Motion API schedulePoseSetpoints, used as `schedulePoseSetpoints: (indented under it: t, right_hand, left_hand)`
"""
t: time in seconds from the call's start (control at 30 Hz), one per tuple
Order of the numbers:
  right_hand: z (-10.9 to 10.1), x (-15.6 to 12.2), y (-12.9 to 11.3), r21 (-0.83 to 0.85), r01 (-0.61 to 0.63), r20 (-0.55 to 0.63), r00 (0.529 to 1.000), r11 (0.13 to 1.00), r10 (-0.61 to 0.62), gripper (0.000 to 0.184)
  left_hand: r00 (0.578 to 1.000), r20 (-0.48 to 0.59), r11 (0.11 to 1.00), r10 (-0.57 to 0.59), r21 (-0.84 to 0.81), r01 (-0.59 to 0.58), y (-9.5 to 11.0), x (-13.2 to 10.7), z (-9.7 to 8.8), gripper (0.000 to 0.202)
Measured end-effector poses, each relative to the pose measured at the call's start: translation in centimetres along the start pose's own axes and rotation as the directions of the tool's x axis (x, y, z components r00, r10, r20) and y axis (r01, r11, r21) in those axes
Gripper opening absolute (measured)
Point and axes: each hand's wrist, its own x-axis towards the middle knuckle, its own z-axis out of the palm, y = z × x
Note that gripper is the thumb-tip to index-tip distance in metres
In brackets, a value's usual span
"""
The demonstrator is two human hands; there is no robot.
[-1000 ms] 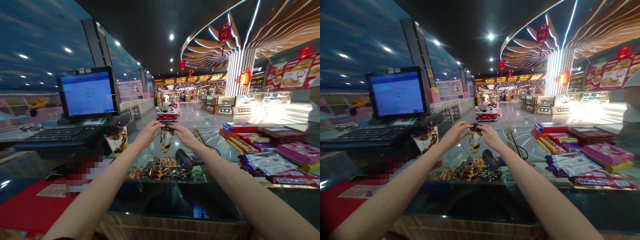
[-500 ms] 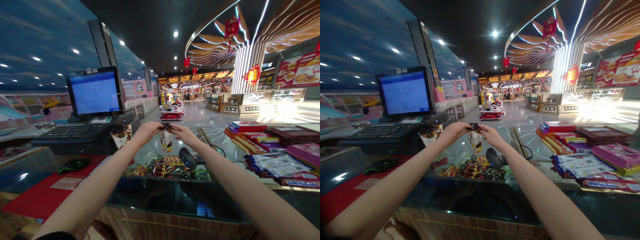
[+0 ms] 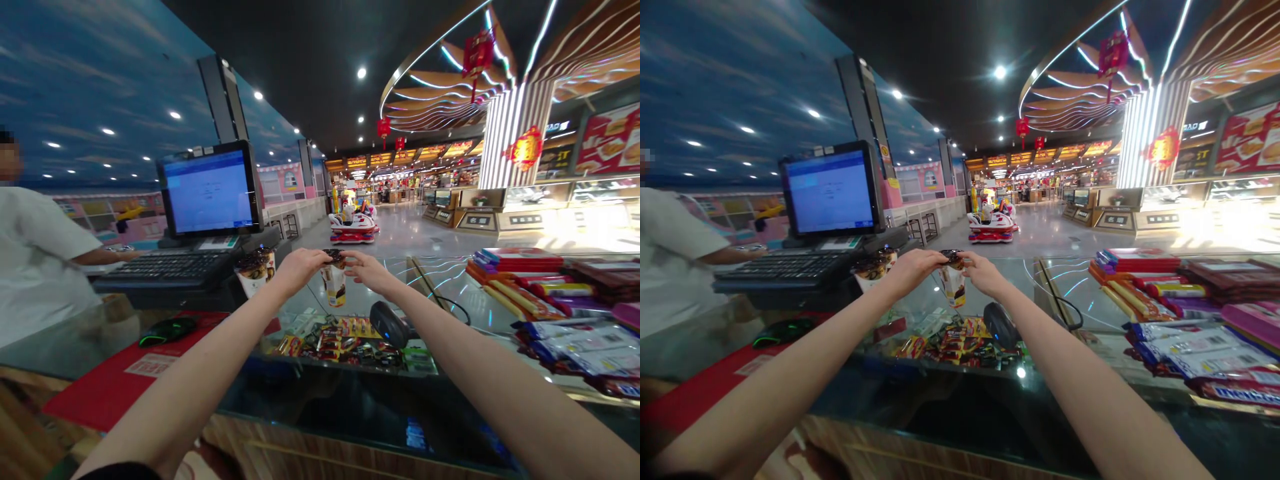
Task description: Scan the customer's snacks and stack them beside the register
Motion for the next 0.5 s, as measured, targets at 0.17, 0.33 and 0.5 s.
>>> schedulePoseSetpoints:
  t: [0.17,0.33,0.5]
  right_hand:
    - [1.7,2.8,0.1,-0.201,0.082,-0.006,0.996,0.976,-0.084,0.051]
    - [4.3,4.9,-0.5,-0.324,0.123,0.034,0.992,0.938,-0.118,0.048]
    - [6.7,6.0,-1.2,-0.380,0.135,0.033,0.991,0.915,-0.132,0.045]
  left_hand:
    - [0.997,0.028,0.998,-0.066,0.000,0.066,-1.8,-1.6,-0.1,0.026]
    - [0.988,0.064,0.990,-0.144,0.017,0.143,-3.8,-3.0,-0.5,0.025]
    - [0.986,0.101,0.988,-0.132,0.097,0.123,-5.0,-3.7,-1.5,0.023]
